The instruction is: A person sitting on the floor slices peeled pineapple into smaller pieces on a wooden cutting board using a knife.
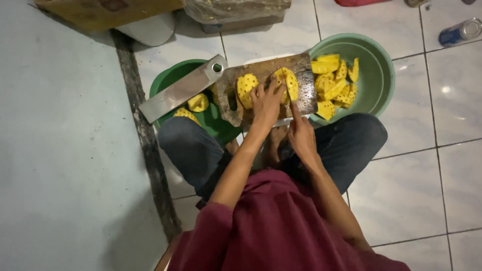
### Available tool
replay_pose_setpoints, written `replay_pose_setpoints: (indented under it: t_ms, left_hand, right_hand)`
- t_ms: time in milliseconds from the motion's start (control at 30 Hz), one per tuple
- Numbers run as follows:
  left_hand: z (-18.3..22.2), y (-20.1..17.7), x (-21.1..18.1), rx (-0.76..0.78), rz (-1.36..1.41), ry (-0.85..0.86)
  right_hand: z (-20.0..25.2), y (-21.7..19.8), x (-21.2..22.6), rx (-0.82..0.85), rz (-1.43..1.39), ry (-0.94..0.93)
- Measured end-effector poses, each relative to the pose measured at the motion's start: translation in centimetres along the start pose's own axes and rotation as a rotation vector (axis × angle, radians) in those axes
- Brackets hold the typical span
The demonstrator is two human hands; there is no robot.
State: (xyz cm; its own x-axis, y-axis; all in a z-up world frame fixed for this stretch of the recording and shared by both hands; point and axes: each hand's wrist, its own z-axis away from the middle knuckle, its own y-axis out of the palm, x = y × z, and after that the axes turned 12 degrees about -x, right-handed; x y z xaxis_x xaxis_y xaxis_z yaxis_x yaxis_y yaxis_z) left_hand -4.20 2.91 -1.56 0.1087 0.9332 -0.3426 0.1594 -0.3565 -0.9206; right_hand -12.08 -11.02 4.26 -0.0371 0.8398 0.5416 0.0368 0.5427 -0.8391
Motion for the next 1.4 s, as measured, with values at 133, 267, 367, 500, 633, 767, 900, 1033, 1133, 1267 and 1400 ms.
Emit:
replay_pose_setpoints:
  t_ms: [133,267,367,500,633,767,900,1033,1133,1267,1400]
  left_hand:
    - [-0.1,-1.5,-0.5,-0.026,-0.011,0.005]
    - [-0.2,-2.3,-0.7,0.077,0.009,-0.031]
    - [-0.5,-1.6,-0.8,0.03,-0.015,-0.018]
    - [-0.5,-2.2,-1.8,-0.193,0.003,-0.036]
    - [-1.5,-0.8,-2.3,-0.258,0.034,-0.06]
    - [-2.2,-2.7,-2.7,-0.088,0.004,-0.12]
    - [-1.3,-2.8,-1.7,-0.071,0.059,-0.096]
    - [-0.7,-1.3,-1.0,-0.107,0.035,-0.07]
    - [-0.6,-0.1,-0.8,-0.091,0.025,-0.086]
    - [-0.7,0.7,-1.2,-0.22,0.051,-0.107]
    - [-0.5,0.0,-1.7,-0.216,0.064,-0.136]
  right_hand:
    - [-1.8,0.6,0.7,0.019,-0.045,-0.057]
    - [0.8,0.4,-0.8,0.079,0.074,0.002]
    - [4.5,-0.6,-2.0,0.14,0.094,0.07]
    - [9.2,-3.3,-1.4,0.122,0.044,0.116]
    - [11.7,-4.2,-1.8,0.09,0.016,0.138]
    - [10.9,-3.5,-2.1,-0.013,-0.05,0.124]
    - [9.3,-2.5,-2.8,-0.033,-0.064,0.108]
    - [9.1,-5.3,-1.1,0.02,-0.035,0.113]
    - [9.0,-7.8,0.7,0.077,-0.052,0.181]
    - [8.7,-9.2,2.6,0.035,-0.097,0.21]
    - [8.7,-10.2,3.4,0.035,-0.126,0.248]
